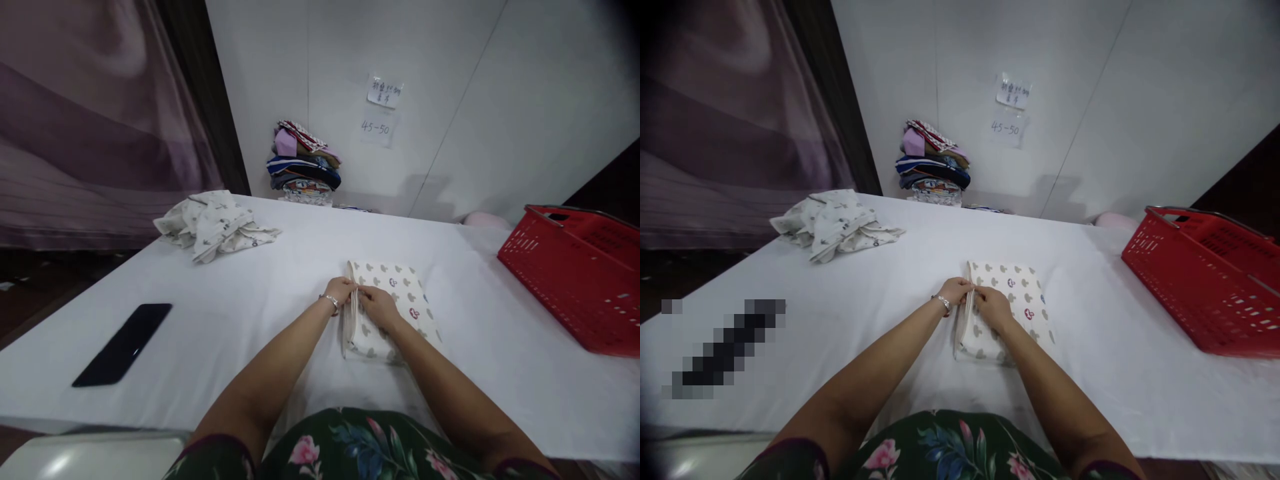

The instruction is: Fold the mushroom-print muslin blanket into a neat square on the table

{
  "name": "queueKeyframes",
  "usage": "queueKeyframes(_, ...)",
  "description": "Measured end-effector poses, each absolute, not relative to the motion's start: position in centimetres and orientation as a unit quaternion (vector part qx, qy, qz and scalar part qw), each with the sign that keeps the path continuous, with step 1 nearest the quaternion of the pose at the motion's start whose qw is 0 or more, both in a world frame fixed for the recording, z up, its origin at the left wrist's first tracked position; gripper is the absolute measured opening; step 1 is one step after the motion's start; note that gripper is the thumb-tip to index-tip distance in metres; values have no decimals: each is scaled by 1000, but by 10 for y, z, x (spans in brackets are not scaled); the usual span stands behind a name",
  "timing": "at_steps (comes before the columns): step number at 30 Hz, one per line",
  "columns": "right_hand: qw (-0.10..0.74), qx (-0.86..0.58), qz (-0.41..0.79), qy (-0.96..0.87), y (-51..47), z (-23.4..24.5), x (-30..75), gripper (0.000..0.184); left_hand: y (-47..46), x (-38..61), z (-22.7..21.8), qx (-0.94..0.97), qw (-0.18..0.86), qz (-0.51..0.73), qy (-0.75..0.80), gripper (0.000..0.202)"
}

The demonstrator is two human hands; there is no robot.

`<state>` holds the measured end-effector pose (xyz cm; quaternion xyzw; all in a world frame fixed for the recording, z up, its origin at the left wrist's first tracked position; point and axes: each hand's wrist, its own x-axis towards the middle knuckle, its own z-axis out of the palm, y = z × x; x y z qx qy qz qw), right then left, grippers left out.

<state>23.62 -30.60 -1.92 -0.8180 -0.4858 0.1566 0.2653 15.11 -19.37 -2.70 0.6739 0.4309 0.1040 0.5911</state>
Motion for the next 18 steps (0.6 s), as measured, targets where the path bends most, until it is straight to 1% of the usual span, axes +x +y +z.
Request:
queueKeyframes(5, 272, -815, 159, -486, -307, -18, 235, 37, -191, 149, -29, 655, 615, 92, 430, 14)
queueKeyframes(9, 276, -819, 162, -476, -307, -20, 236, 39, -189, 149, -33, 652, 618, 107, 425, 14)
queueKeyframes(15, 282, -812, 171, -482, -306, -13, 233, 33, -190, 150, -39, 673, 591, 142, 421, 12)
queueKeyframes(18, 255, -822, 170, -480, -303, -9, 230, 35, -191, 152, -37, 694, 568, 166, 410, 10)
